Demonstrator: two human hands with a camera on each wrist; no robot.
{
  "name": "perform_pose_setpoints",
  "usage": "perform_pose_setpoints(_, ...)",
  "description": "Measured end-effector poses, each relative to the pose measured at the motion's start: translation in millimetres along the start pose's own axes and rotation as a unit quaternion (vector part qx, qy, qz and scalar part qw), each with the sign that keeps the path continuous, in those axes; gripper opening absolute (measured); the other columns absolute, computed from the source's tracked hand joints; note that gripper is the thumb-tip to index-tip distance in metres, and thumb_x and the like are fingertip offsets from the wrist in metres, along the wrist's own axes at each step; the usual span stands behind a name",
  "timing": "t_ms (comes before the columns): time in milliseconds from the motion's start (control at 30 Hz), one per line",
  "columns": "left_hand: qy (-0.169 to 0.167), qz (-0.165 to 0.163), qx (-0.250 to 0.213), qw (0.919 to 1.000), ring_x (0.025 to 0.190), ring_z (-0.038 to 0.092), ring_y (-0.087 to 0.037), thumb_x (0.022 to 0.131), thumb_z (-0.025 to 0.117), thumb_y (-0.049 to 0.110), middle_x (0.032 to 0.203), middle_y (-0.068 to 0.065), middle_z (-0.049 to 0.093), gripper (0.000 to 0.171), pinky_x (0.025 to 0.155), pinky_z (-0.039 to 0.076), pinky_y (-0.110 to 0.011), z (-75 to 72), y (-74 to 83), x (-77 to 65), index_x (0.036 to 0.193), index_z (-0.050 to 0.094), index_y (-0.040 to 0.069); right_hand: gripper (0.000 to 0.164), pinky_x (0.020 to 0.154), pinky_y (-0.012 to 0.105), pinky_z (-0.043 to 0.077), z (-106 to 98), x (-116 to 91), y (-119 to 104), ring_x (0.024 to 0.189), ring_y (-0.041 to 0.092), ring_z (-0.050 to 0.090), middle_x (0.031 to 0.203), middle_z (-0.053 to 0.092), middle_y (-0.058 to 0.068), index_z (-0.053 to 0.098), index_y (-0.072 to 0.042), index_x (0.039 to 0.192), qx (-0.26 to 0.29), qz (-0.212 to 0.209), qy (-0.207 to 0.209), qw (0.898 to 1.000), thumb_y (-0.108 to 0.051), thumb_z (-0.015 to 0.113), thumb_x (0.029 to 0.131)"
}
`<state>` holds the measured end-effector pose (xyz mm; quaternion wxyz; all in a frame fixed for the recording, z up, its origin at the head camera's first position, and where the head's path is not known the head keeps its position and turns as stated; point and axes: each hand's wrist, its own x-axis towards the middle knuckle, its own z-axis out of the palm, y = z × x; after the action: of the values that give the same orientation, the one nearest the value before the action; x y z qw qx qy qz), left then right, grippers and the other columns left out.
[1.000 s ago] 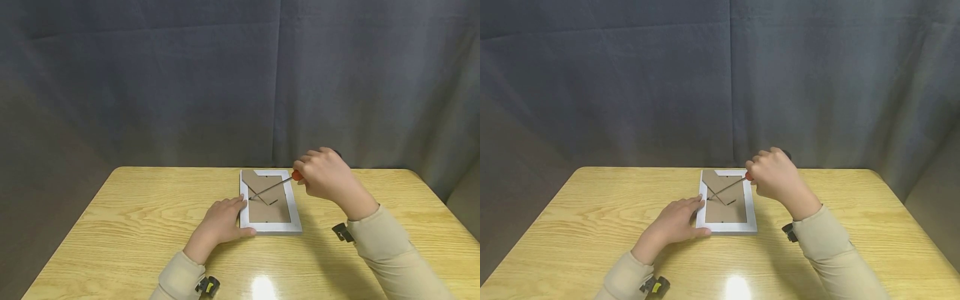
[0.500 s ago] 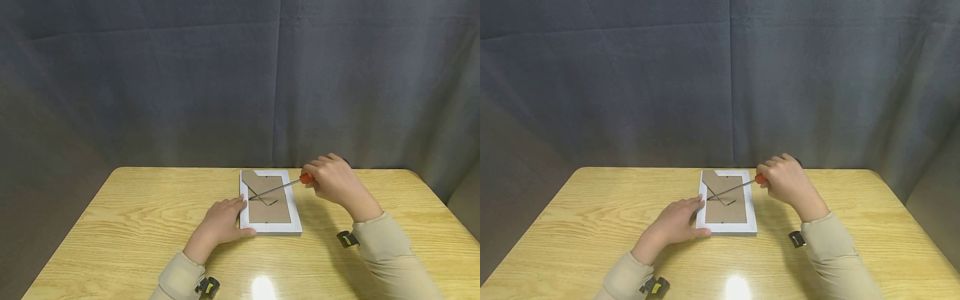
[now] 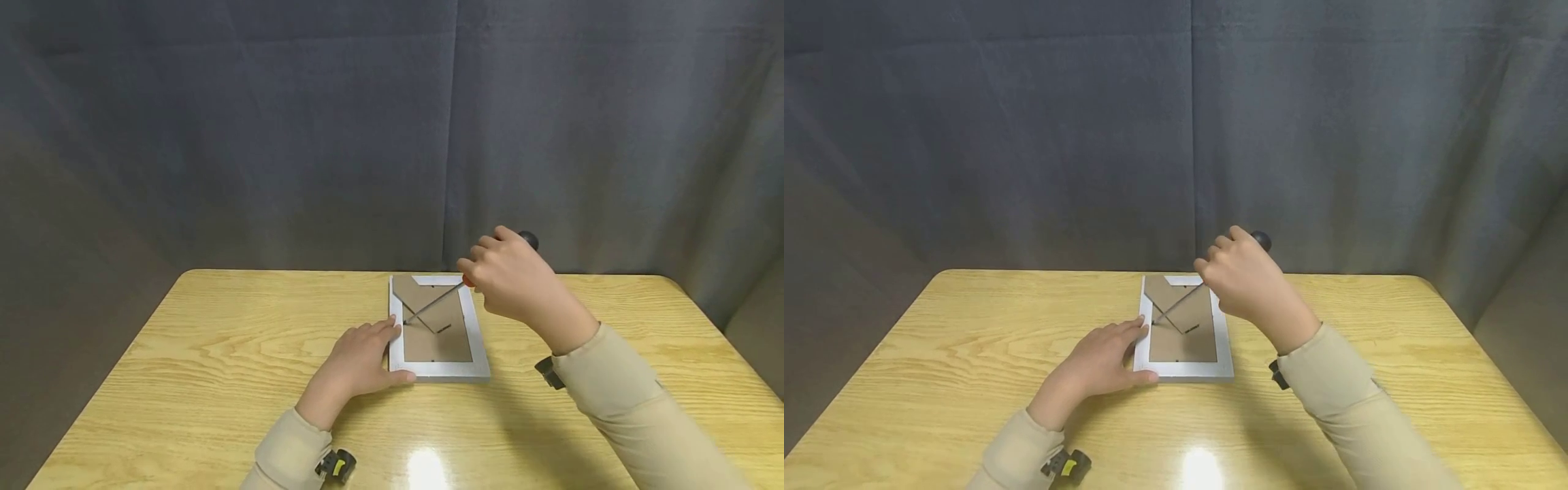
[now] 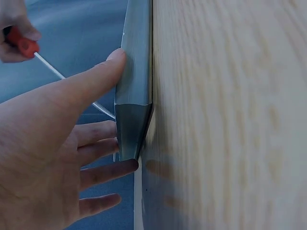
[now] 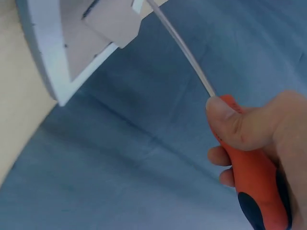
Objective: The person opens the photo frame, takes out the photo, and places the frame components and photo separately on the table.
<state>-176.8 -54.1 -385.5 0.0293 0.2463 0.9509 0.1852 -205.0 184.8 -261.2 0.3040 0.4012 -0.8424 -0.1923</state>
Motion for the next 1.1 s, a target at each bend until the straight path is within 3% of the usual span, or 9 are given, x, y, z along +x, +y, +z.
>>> perform_pose_setpoints(167,-0.001,0.003,0.002,1.0,0.128,0.044,-0.035,0.073,0.065,0.06,0.151,-0.012,0.041,0.084,0.106,0.038,-0.055,-0.7,0.8,1.5,0.137,0.049,0.007,0.014,0.056,0.032,0.038,-15,19,-7,0.052,0.02,0.047,0.052,0.059,0.003,0.058,-0.013,0.06,-0.058,-0.037,-0.03,0.997,-0.004,0.063,0.069)
perform_pose_setpoints(400,-0.006,-0.003,-0.002,1.0,0.13,0.043,-0.033,0.074,0.065,0.059,0.151,-0.011,0.04,0.084,0.108,0.037,-0.054,-0.1,2.6,1.6,0.137,0.049,0.007,0.009,0.069,0.033,0.039,-29,40,-21,0.062,0.02,0.054,0.062,0.068,0.002,0.058,-0.014,0.065,-0.123,-0.074,-0.051,0.988,-0.015,0.068,0.064)
perform_pose_setpoints(600,-0.008,-0.009,-0.012,0.9999,0.131,0.041,-0.033,0.073,0.066,0.057,0.151,-0.01,0.04,0.083,0.109,0.035,-0.054,-1.0,4.1,1.1,0.138,0.048,0.008,0.008,0.076,0.035,0.041,-39,54,-35,0.065,0.019,0.054,0.067,0.072,0.001,0.064,-0.014,0.071,-0.16,-0.094,-0.071,0.98,-0.022,0.067,0.07)
perform_pose_setpoints(800,-0.006,-0.01,-0.008,0.9999,0.129,0.044,-0.031,0.072,0.067,0.058,0.151,-0.009,0.041,0.084,0.107,0.038,-0.053,-1.5,2.7,0.9,0.138,0.048,0.008,0.008,0.075,0.032,0.039,-43,63,-47,0.062,0.014,0.049,0.066,0.07,-0.002,0.063,-0.018,0.072,-0.204,-0.106,-0.07,0.971,-0.025,0.066,0.074)
perform_pose_setpoints(1000,0.014,-0.011,-0.008,0.9998,0.125,0.049,-0.03,0.072,0.068,0.057,0.148,-0.011,0.046,0.084,0.103,0.042,-0.052,-1.2,0.4,0.0,0.137,0.049,0.007,0.017,0.073,0.032,0.04,-42,69,-57,0.058,0.013,0.048,0.06,0.067,-0.005,0.062,-0.02,0.067,-0.245,-0.126,-0.058,0.96,-0.015,0.06,0.083)
perform_pose_setpoints(1100,0.017,-0.009,-0.009,0.9998,0.125,0.049,-0.031,0.072,0.068,0.056,0.147,-0.012,0.046,0.084,0.102,0.042,-0.052,-0.8,0.3,-0.6,0.137,0.05,0.006,0.017,0.072,0.032,0.04,-42,70,-58,0.057,0.013,0.049,0.06,0.067,-0.004,0.063,-0.02,0.068,-0.247,-0.126,-0.055,0.959,-0.014,0.06,0.083)
